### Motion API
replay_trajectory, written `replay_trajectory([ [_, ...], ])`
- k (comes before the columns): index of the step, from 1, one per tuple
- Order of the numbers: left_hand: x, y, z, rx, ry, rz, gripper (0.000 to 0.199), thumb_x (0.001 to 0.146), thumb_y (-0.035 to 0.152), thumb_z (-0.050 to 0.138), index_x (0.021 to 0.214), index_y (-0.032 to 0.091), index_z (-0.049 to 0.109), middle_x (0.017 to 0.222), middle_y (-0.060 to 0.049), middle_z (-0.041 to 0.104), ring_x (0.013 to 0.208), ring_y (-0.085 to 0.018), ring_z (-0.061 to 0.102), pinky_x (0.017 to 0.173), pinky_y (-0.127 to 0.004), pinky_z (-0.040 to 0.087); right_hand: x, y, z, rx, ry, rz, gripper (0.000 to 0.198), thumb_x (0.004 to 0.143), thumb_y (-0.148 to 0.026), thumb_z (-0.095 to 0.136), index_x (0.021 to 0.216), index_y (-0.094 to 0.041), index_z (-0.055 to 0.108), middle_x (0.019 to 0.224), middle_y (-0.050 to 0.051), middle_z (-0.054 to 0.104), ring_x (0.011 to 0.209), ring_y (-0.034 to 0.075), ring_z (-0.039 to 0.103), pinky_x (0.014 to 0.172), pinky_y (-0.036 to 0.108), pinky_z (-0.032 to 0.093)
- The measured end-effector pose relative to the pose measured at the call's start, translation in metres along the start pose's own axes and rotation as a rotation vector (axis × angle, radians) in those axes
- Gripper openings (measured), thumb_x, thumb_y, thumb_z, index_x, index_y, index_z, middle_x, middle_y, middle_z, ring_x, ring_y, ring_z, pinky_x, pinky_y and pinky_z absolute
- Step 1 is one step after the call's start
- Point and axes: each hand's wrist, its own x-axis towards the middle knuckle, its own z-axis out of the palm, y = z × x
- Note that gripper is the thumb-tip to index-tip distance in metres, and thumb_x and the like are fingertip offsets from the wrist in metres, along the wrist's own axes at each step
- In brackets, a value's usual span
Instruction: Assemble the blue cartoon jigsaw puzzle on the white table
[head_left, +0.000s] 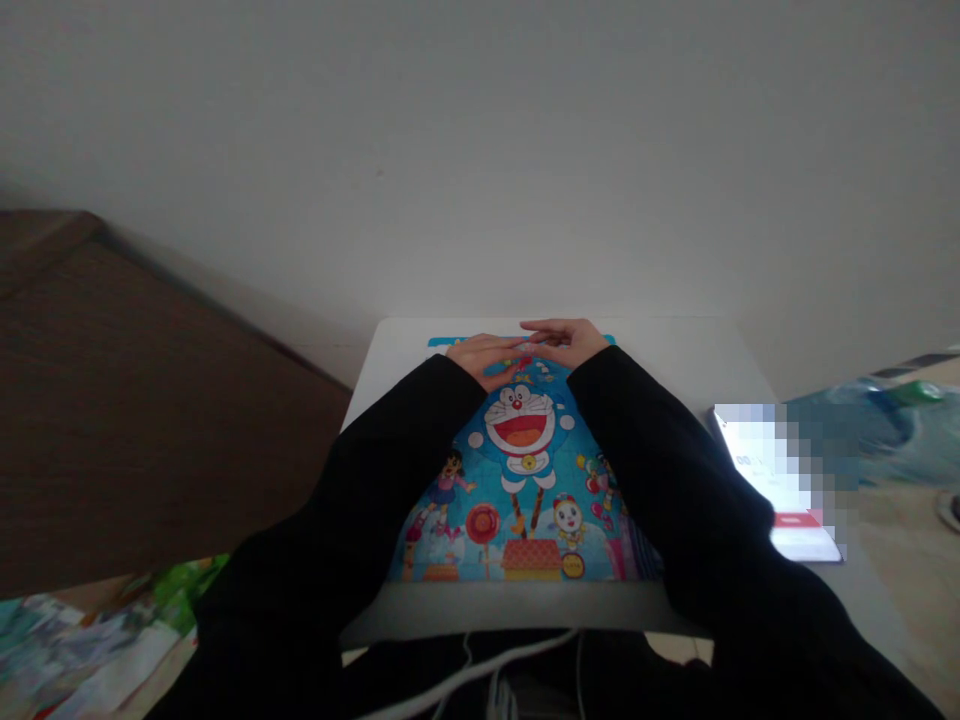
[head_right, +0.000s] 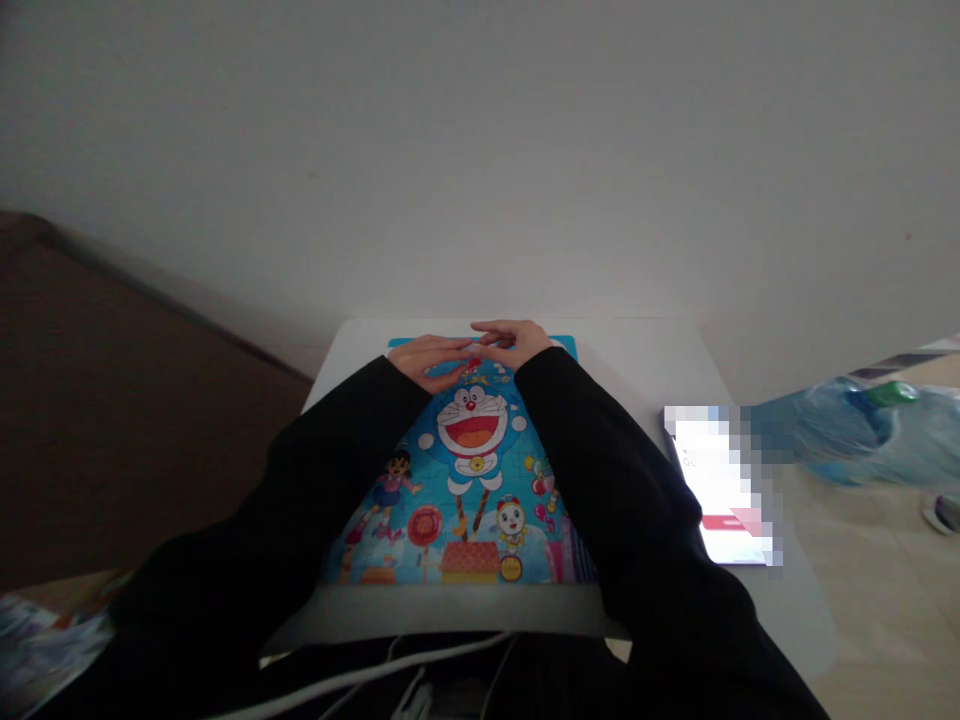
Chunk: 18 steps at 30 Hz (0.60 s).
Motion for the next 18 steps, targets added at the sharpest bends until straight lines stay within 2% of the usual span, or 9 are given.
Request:
replay_trajectory([
  [4,0.006,0.014,-0.007,0.01,-0.032,-0.02,0.011,0.075,0.025,0.057,0.08,0.025,0.067,0.105,-0.001,0.066,0.093,-0.013,0.063,0.082,-0.028,0.051,-0.003,-0.013,0.001,-0.025,-0.089,0.019,0.031,0.059,-0.022,0.071,0.09,-0.02,0.069,0.067,-0.002,0.068,0.062,0.011,0.061,0.069,0.029,0.052],
  [8,0.005,0.025,-0.016,0.02,-0.012,-0.049,0.016,0.078,0.026,0.054,0.089,0.022,0.066,0.11,-0.002,0.064,0.099,-0.013,0.061,0.086,-0.028,0.049,-0.011,-0.029,0.0,0.002,-0.037,0.023,0.029,0.063,-0.021,0.069,0.091,-0.018,0.069,0.068,0.0,0.067,0.061,0.012,0.062,0.061,0.025,0.051],
  [12,0.001,0.044,-0.045,0.085,0.091,-0.013,0.025,0.077,0.033,0.056,0.094,0.018,0.066,0.112,-0.005,0.063,0.099,-0.015,0.061,0.086,-0.028,0.05,-0.038,-0.046,0.006,0.07,0.014,0.08,0.02,0.065,-0.023,0.068,0.084,-0.015,0.067,0.067,0.003,0.068,0.062,0.013,0.063,0.054,0.023,0.05],
  [14,-0.008,0.056,-0.066,0.123,0.134,0.039,0.029,0.075,0.038,0.056,0.092,0.018,0.067,0.106,-0.006,0.065,0.093,-0.015,0.063,0.081,-0.027,0.052,-0.06,-0.049,0.015,0.107,-0.037,0.101,0.019,0.064,-0.024,0.07,0.079,-0.016,0.065,0.066,0.002,0.068,0.06,0.013,0.064,0.054,0.022,0.051],
  [18,-0.053,0.083,-0.096,0.149,-0.055,-0.011,0.028,0.073,0.044,0.059,0.087,0.021,0.067,0.086,-0.001,0.07,0.077,-0.014,0.066,0.072,-0.024,0.053,-0.109,-0.036,0.048,0.112,-0.305,0.208,0.018,0.062,-0.023,0.07,0.077,-0.015,0.064,0.066,0.002,0.069,0.061,0.013,0.065,0.055,0.021,0.052],
])
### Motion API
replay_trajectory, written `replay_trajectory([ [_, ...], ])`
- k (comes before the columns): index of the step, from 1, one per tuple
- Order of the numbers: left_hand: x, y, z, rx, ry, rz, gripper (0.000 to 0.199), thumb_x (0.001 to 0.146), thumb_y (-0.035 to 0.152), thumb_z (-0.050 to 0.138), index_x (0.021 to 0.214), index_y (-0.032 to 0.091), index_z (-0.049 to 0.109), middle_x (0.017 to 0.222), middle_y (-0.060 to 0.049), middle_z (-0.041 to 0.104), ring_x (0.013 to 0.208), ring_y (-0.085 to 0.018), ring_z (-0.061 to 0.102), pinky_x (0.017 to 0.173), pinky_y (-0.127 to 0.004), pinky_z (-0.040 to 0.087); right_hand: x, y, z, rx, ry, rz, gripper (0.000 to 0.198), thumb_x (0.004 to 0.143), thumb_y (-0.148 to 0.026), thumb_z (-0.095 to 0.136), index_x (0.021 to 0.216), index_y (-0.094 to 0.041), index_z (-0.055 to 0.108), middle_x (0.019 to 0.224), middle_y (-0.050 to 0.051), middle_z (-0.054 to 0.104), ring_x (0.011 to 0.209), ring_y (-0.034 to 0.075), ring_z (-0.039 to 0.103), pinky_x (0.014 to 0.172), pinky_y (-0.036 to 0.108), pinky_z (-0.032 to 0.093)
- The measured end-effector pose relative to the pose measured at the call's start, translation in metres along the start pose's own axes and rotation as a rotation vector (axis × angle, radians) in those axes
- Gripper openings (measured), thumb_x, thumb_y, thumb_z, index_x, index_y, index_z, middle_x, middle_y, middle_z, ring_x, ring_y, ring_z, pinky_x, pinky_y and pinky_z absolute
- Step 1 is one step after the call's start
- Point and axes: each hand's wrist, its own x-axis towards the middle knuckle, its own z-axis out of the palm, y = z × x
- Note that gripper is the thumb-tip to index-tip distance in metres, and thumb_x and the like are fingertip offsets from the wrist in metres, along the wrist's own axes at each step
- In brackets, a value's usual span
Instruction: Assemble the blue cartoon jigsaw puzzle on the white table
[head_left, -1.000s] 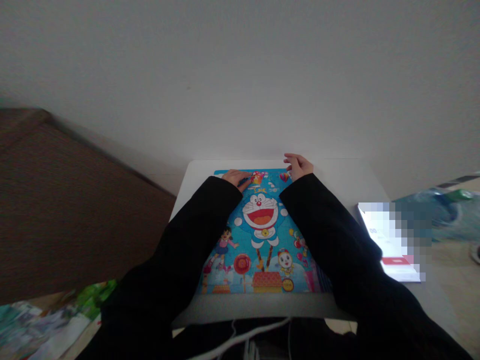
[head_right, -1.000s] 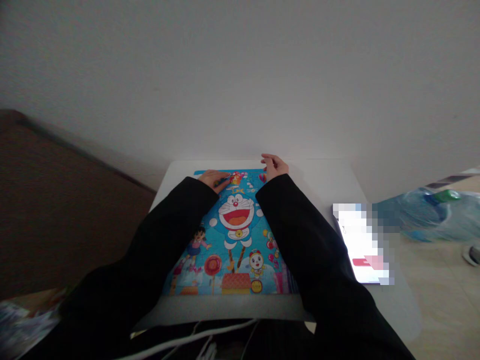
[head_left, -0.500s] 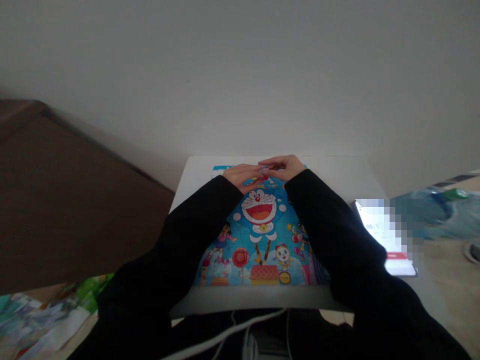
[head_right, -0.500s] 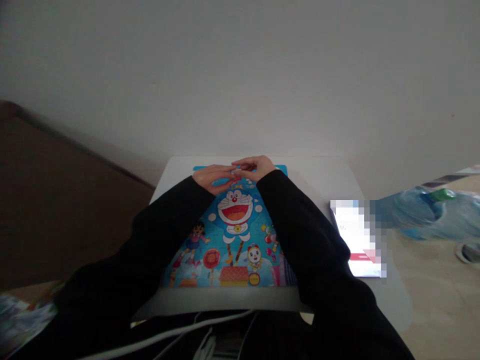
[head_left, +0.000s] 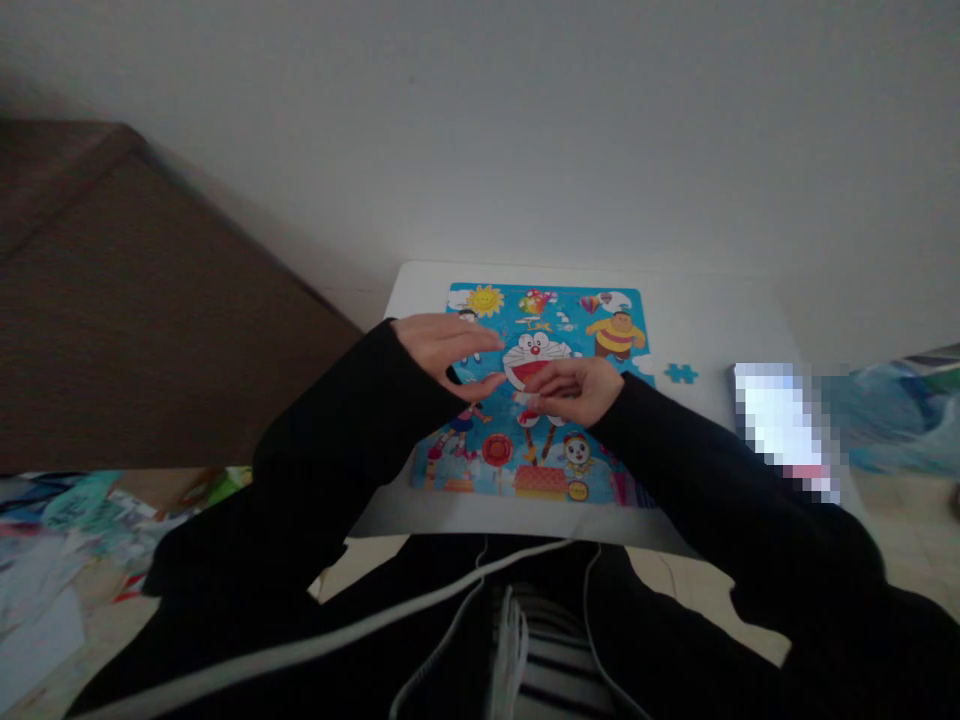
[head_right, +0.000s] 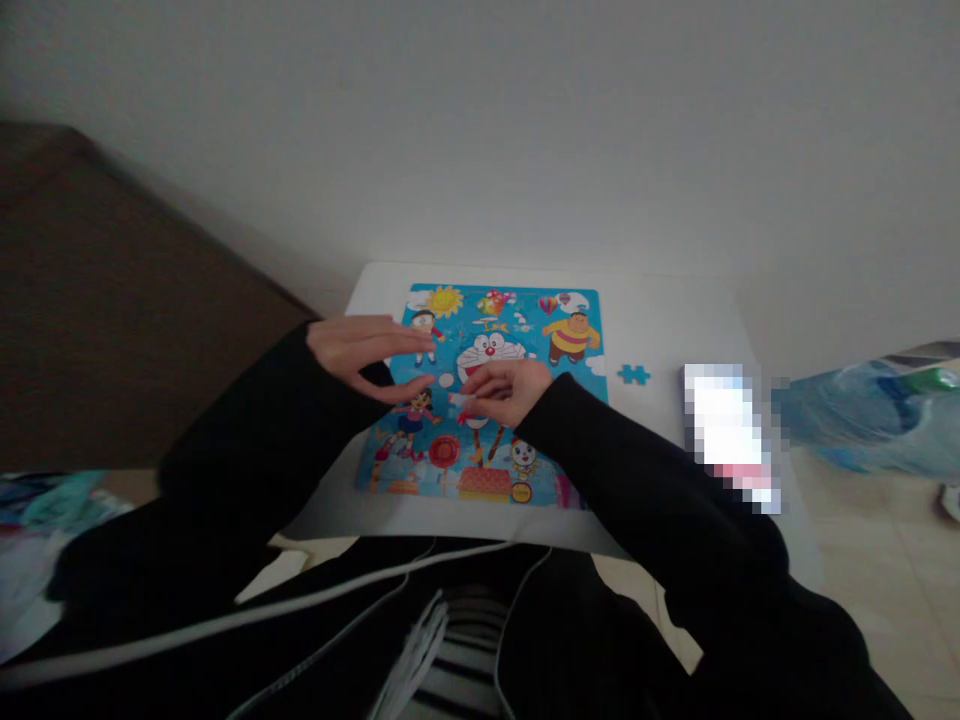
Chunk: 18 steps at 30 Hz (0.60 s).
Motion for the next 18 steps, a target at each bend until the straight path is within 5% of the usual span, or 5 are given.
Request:
replay_trajectory([
  [8,-0.108,0.062,0.033,-0.068,0.03,-0.2,0.017,0.073,0.033,0.063,0.081,0.018,0.068,0.074,-0.001,0.07,0.064,-0.011,0.064,0.058,-0.02,0.051,-0.009,0.03,0.041,-0.471,-0.237,-0.111,0.022,0.075,-0.019,0.059,0.094,-0.019,0.07,0.074,0.001,0.071,0.064,0.013,0.065,0.058,0.021,0.049],
  [14,-0.124,0.082,0.061,0.013,0.151,-0.272,0.016,0.075,0.026,0.063,0.087,0.017,0.068,0.079,-0.004,0.069,0.067,-0.014,0.063,0.066,-0.027,0.053,-0.006,0.038,0.044,-0.612,-0.267,-0.361,0.028,0.077,-0.02,0.058,0.104,-0.021,0.066,0.088,0.003,0.071,0.076,0.014,0.065,0.067,0.023,0.049],
  [18,-0.125,0.085,0.07,0.061,0.223,-0.214,0.013,0.077,0.021,0.06,0.086,0.015,0.068,0.081,-0.004,0.069,0.068,-0.013,0.062,0.065,-0.025,0.054,-0.011,0.044,0.04,-0.694,-0.097,-0.657,0.025,0.08,-0.031,0.057,0.1,-0.018,0.068,0.088,0.006,0.07,0.077,0.015,0.064,0.07,0.026,0.049],
])
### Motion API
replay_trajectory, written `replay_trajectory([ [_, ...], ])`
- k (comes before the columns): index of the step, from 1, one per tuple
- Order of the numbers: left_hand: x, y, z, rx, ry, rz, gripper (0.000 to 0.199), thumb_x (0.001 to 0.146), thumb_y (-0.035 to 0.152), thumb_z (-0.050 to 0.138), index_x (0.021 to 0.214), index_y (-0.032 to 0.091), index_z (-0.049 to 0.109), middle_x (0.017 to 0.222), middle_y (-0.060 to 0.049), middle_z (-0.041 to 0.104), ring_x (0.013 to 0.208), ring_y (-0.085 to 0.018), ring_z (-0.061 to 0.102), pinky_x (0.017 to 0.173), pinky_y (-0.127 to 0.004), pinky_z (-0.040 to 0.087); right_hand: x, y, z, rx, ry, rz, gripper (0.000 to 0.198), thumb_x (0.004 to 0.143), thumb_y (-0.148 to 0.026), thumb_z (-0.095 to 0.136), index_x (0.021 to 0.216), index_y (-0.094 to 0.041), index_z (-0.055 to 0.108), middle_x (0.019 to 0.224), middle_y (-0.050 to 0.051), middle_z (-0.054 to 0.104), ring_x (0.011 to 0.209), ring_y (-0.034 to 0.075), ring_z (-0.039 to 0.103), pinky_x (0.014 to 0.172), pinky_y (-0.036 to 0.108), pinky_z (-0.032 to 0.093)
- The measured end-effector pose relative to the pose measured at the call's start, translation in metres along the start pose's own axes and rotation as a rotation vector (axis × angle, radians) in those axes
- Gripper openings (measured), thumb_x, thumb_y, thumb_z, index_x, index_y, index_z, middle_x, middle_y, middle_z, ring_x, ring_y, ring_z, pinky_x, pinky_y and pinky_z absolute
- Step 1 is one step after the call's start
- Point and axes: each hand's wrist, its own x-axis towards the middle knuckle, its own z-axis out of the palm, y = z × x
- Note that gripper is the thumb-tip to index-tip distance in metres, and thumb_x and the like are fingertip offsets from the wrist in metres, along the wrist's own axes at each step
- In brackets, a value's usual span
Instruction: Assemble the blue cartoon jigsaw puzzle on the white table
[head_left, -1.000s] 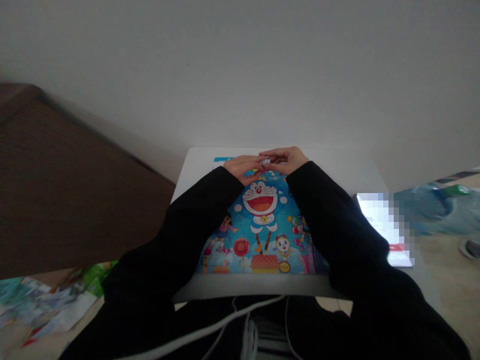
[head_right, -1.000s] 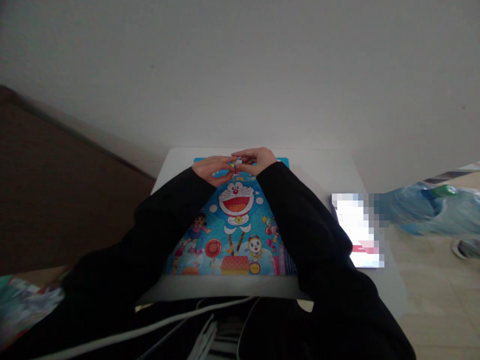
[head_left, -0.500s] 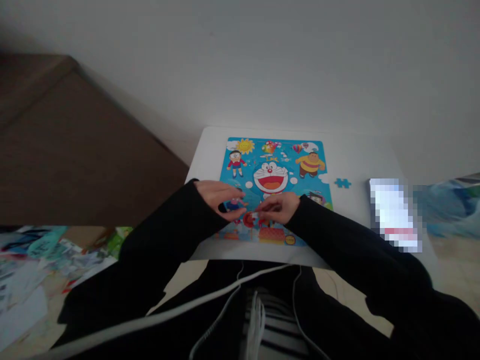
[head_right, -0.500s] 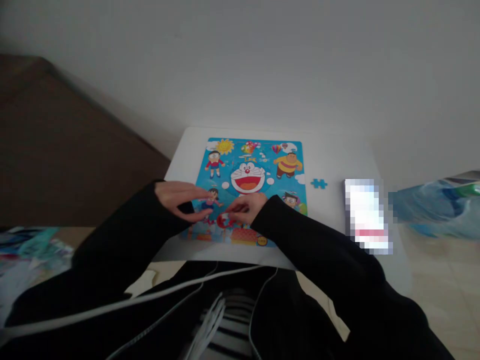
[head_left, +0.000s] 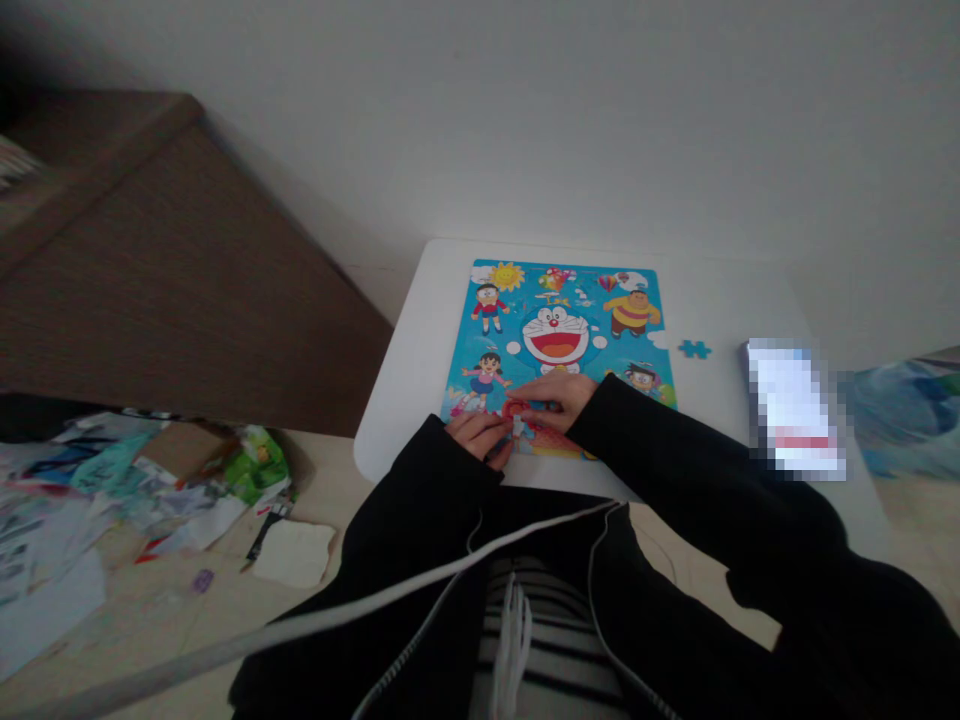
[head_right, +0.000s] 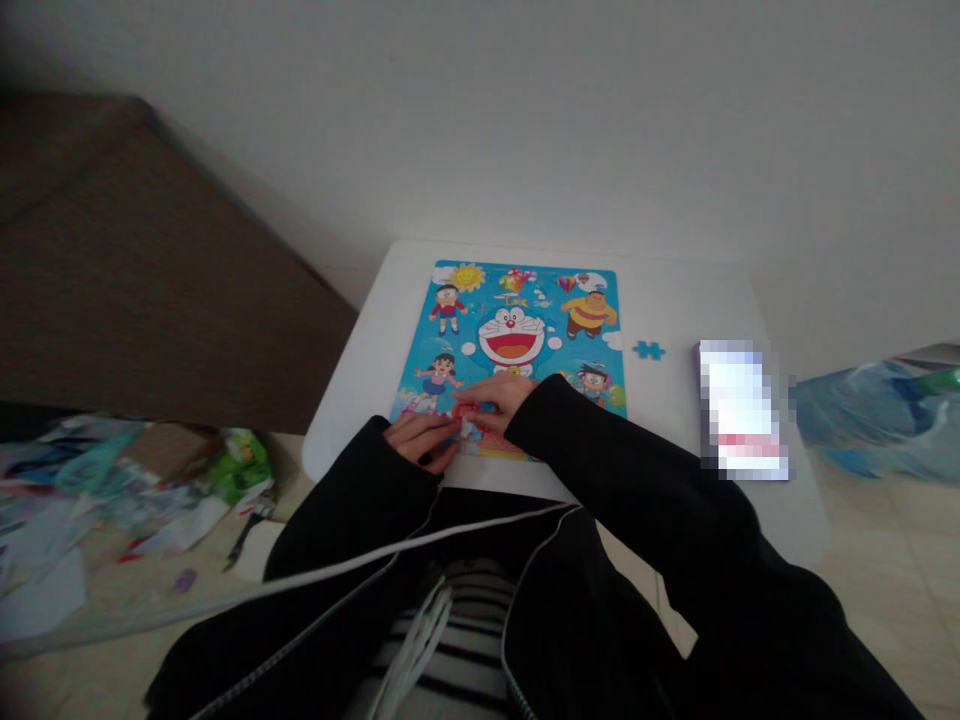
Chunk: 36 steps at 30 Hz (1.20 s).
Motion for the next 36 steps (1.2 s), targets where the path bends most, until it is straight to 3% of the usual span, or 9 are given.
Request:
replay_trajectory([
  [5,-0.003,-0.002,0.011,0.022,0.141,0.122,0.012,0.079,0.019,0.056,0.077,0.015,0.067,0.074,-0.003,0.069,0.062,-0.012,0.061,0.059,-0.023,0.054,-0.028,0.0,0.007,-0.136,0.212,-0.059,0.028,0.083,-0.039,0.051,0.079,-0.019,0.07,0.067,0.004,0.067,0.06,0.011,0.059,0.056,0.022,0.046],
  [7,-0.004,-0.003,0.017,0.028,0.216,0.135,0.013,0.08,0.018,0.055,0.079,0.014,0.067,0.074,-0.003,0.069,0.063,-0.012,0.062,0.06,-0.022,0.054,-0.038,-0.002,0.014,-0.155,0.286,-0.066,0.028,0.083,-0.038,0.051,0.078,-0.019,0.07,0.067,0.004,0.066,0.059,0.011,0.059,0.055,0.022,0.045],
  [10,-0.006,-0.004,0.023,0.012,0.231,0.146,0.014,0.081,0.018,0.053,0.083,0.016,0.067,0.079,-0.002,0.07,0.068,-0.012,0.063,0.064,-0.022,0.055,-0.044,-0.007,0.022,-0.202,0.35,-0.002,0.026,0.082,-0.037,0.053,0.08,-0.018,0.07,0.069,0.005,0.066,0.062,0.013,0.059,0.057,0.025,0.045],
  [15,-0.006,-0.003,0.025,-0.024,0.233,0.157,0.013,0.081,0.018,0.054,0.082,0.017,0.067,0.078,-0.002,0.07,0.069,-0.011,0.064,0.066,-0.022,0.055,-0.041,-0.016,0.02,-0.328,0.312,0.037,0.024,0.077,-0.037,0.059,0.085,-0.016,0.069,0.072,0.005,0.065,0.064,0.014,0.059,0.058,0.026,0.047],
  [20,-0.005,0.004,0.016,-0.093,0.193,0.177,0.006,0.076,0.015,0.06,0.076,0.014,0.065,0.074,-0.003,0.069,0.066,-0.012,0.063,0.063,-0.021,0.054,-0.03,-0.007,0.015,-0.184,0.275,-0.049,0.022,0.075,-0.027,0.056,0.085,-0.013,0.069,0.07,0.006,0.064,0.061,0.012,0.058,0.054,0.023,0.046],
  [25,-0.01,0.013,0.011,-0.12,0.131,0.175,0.004,0.073,0.014,0.061,0.076,0.015,0.064,0.076,-0.002,0.07,0.069,-0.014,0.065,0.066,-0.025,0.055,-0.019,0.006,0.015,-0.107,0.196,-0.143,0.025,0.074,-0.017,0.05,0.09,-0.018,0.069,0.076,0.005,0.066,0.062,0.01,0.058,0.056,0.021,0.046],
  [30,-0.019,0.017,0.014,-0.088,0.096,0.061,0.014,0.079,0.018,0.055,0.089,0.015,0.064,0.095,-0.008,0.068,0.081,-0.016,0.065,0.074,-0.027,0.055,-0.019,0.006,0.014,-0.066,0.132,-0.096,0.026,0.076,-0.015,0.047,0.091,-0.019,0.068,0.084,0.005,0.068,0.073,0.012,0.062,0.064,0.024,0.048],
  [36,-0.014,0.021,0.007,-0.098,0.088,0.122,0.014,0.075,0.014,0.056,0.086,0.013,0.064,0.09,-0.009,0.069,0.078,-0.016,0.066,0.071,-0.026,0.056,-0.023,0.0,0.014,0.023,0.08,0.01,0.023,0.082,-0.021,0.049,0.098,-0.019,0.066,0.092,0.004,0.07,0.083,0.015,0.063,0.073,0.029,0.047],
])
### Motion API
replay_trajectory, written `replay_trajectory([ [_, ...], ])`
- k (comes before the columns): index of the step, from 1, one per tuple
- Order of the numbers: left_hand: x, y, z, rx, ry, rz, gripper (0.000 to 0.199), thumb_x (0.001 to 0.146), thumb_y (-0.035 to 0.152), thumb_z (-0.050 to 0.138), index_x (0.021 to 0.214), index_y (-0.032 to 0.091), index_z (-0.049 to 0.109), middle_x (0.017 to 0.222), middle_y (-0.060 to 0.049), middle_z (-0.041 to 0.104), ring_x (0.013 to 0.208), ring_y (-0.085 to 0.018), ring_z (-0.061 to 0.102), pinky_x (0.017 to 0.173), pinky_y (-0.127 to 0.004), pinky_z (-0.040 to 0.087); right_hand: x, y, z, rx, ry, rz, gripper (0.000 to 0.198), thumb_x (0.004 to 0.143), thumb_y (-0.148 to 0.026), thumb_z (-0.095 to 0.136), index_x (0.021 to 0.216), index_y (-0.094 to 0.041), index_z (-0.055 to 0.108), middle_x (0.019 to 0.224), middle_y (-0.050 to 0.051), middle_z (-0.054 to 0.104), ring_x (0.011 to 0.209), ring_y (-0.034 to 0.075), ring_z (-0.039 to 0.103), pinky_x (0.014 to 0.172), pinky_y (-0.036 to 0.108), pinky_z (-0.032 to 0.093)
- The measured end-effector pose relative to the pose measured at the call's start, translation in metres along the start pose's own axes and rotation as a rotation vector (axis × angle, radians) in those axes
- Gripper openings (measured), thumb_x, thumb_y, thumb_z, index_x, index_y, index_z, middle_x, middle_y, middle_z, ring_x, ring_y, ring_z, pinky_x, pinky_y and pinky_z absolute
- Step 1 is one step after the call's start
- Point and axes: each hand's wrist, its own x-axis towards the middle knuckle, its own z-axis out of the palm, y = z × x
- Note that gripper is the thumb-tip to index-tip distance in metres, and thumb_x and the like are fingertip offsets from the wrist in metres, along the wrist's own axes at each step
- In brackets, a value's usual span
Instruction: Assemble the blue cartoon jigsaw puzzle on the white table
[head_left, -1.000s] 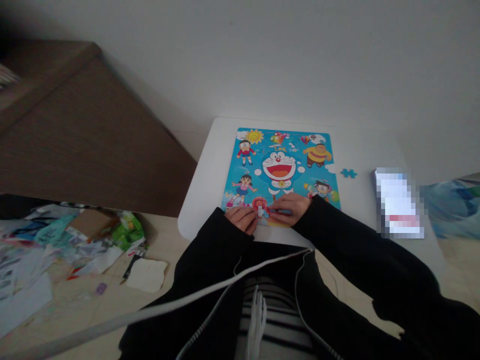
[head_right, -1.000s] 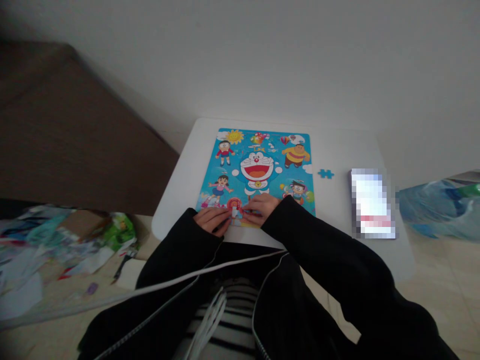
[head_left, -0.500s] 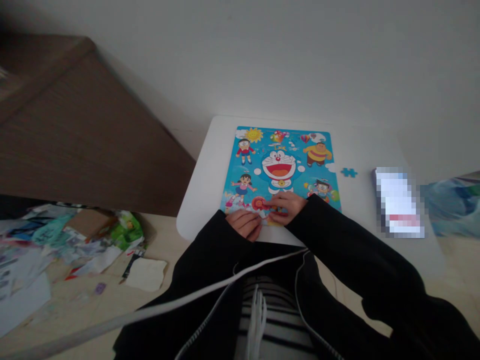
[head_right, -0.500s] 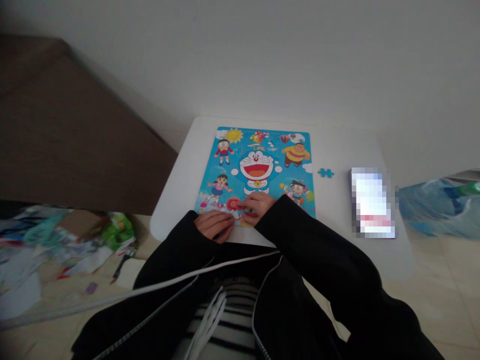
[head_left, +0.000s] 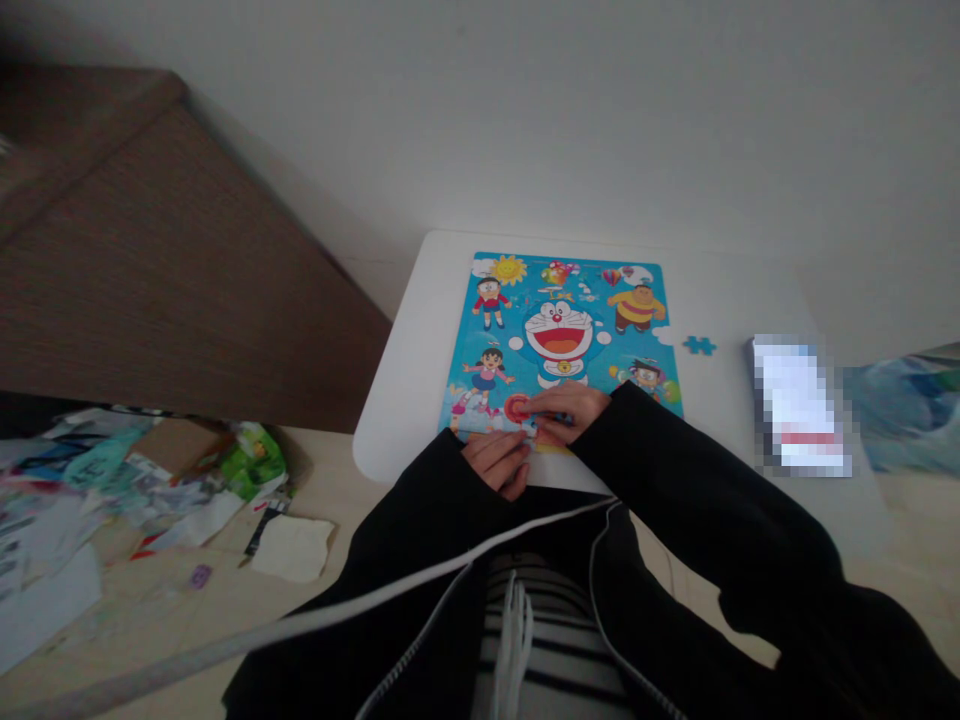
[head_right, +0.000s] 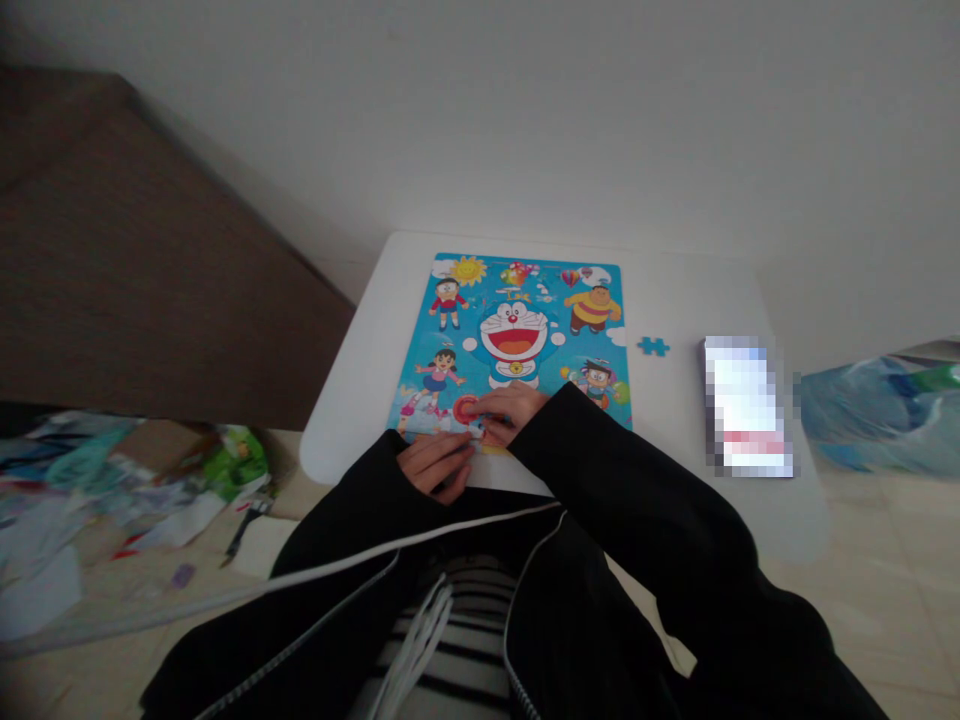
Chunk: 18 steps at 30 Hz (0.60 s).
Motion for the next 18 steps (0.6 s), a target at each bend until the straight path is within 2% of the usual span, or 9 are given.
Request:
replay_trajectory([
  [2,0.0019,-0.0001,-0.0012,0.002,0.0,0.02,0.014,0.076,0.014,0.055,0.085,0.013,0.064,0.086,-0.007,0.07,0.076,-0.015,0.066,0.07,-0.026,0.056,-0.0014,-0.0018,0.0017,0.018,-0.001,0.022,0.024,0.083,-0.021,0.049,0.098,-0.018,0.066,0.091,0.005,0.07,0.081,0.015,0.063,0.073,0.028,0.046],
  [5,0.0025,-0.0016,-0.0011,-0.006,-0.018,0.03,0.014,0.076,0.015,0.055,0.087,0.013,0.064,0.083,-0.006,0.07,0.075,-0.015,0.065,0.068,-0.025,0.056,-0.0042,-0.0028,0.0055,0.001,0.052,0.053,0.023,0.082,-0.021,0.05,0.096,-0.016,0.068,0.079,0.004,0.07,0.067,0.014,0.06,0.067,0.028,0.046],
  [8,0.0026,-0.0027,-0.0006,-0.022,-0.024,0.024,0.013,0.077,0.015,0.055,0.086,0.013,0.064,0.083,-0.005,0.07,0.077,-0.015,0.065,0.068,-0.025,0.056,-0.0064,-0.002,0.0086,-0.016,0.103,0.08,0.022,0.081,-0.024,0.053,0.095,-0.019,0.068,0.071,0.002,0.068,0.059,0.012,0.056,0.062,0.027,0.046],
  [12,0.0037,-0.0016,-0.0011,-0.034,-0.055,-0.005,0.015,0.078,0.015,0.053,0.088,0.012,0.063,0.085,-0.007,0.069,0.079,-0.016,0.065,0.069,-0.025,0.055,-0.0063,0.0005,0.0092,0.006,0.087,0.082,0.023,0.079,-0.026,0.054,0.096,-0.02,0.068,0.079,0.003,0.068,0.064,0.011,0.058,0.062,0.024,0.047],
  [18,-0.0019,-0.0003,0.0052,-0.039,-0.027,-0.021,0.019,0.079,0.017,0.051,0.093,0.013,0.062,0.088,-0.007,0.067,0.082,-0.016,0.064,0.074,-0.026,0.055,-0.0012,0.0023,0.0044,-0.008,0.015,0.142,0.019,0.073,-0.025,0.06,0.088,-0.022,0.071,0.069,0.001,0.064,0.057,0.007,0.053,0.051,0.018,0.041],
])
